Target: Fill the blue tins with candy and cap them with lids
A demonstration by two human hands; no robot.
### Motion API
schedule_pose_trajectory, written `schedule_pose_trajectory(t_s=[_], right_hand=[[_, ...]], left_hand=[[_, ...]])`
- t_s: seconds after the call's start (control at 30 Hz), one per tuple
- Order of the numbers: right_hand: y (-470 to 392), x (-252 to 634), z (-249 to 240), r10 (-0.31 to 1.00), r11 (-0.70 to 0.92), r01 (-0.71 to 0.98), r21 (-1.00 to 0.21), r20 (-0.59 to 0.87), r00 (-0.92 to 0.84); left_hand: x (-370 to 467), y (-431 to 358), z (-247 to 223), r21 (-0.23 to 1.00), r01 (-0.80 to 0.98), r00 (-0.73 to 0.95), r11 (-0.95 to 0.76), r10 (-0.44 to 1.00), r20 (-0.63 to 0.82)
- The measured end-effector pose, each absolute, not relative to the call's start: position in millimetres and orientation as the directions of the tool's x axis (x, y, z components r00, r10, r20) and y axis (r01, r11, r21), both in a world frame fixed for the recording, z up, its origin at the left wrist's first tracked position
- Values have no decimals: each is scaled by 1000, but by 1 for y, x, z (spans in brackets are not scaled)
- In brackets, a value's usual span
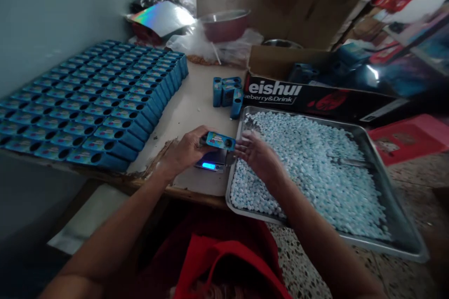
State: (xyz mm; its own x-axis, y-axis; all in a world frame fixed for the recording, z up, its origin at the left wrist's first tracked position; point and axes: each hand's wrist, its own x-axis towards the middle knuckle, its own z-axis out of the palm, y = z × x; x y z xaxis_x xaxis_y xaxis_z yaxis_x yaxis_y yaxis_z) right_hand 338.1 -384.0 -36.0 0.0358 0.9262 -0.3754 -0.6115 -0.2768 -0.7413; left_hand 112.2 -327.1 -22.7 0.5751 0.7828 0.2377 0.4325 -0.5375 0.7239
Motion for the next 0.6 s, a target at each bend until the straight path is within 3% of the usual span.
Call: schedule_pose_trajectory(t_s=[0.1,0.17,0.27,0.4,0.5,0.6], right_hand=[[-389,338,-31,906,-349,-713,-608,-414,-91],[-391,340,-28,906,-337,-766,-547,-409,-107],[-392,343,-29,898,-328,-807,-491,-427,-106],[-389,344,-35,879,-330,-832,-446,-467,-98],[-387,345,-39,864,-346,-837,-424,-491,-108],[-386,346,-40,869,-338,-823,-457,-487,-87]], left_hand=[[136,-326,5,362,414,730,-835,543,416],[150,-325,13,181,390,766,-903,427,481],[159,-323,8,127,419,745,-899,420,519],[157,-323,-9,278,473,649,-836,544,531],[147,-324,-20,536,474,511,-698,714,479],[130,-325,-33,812,391,362,-434,883,298]])
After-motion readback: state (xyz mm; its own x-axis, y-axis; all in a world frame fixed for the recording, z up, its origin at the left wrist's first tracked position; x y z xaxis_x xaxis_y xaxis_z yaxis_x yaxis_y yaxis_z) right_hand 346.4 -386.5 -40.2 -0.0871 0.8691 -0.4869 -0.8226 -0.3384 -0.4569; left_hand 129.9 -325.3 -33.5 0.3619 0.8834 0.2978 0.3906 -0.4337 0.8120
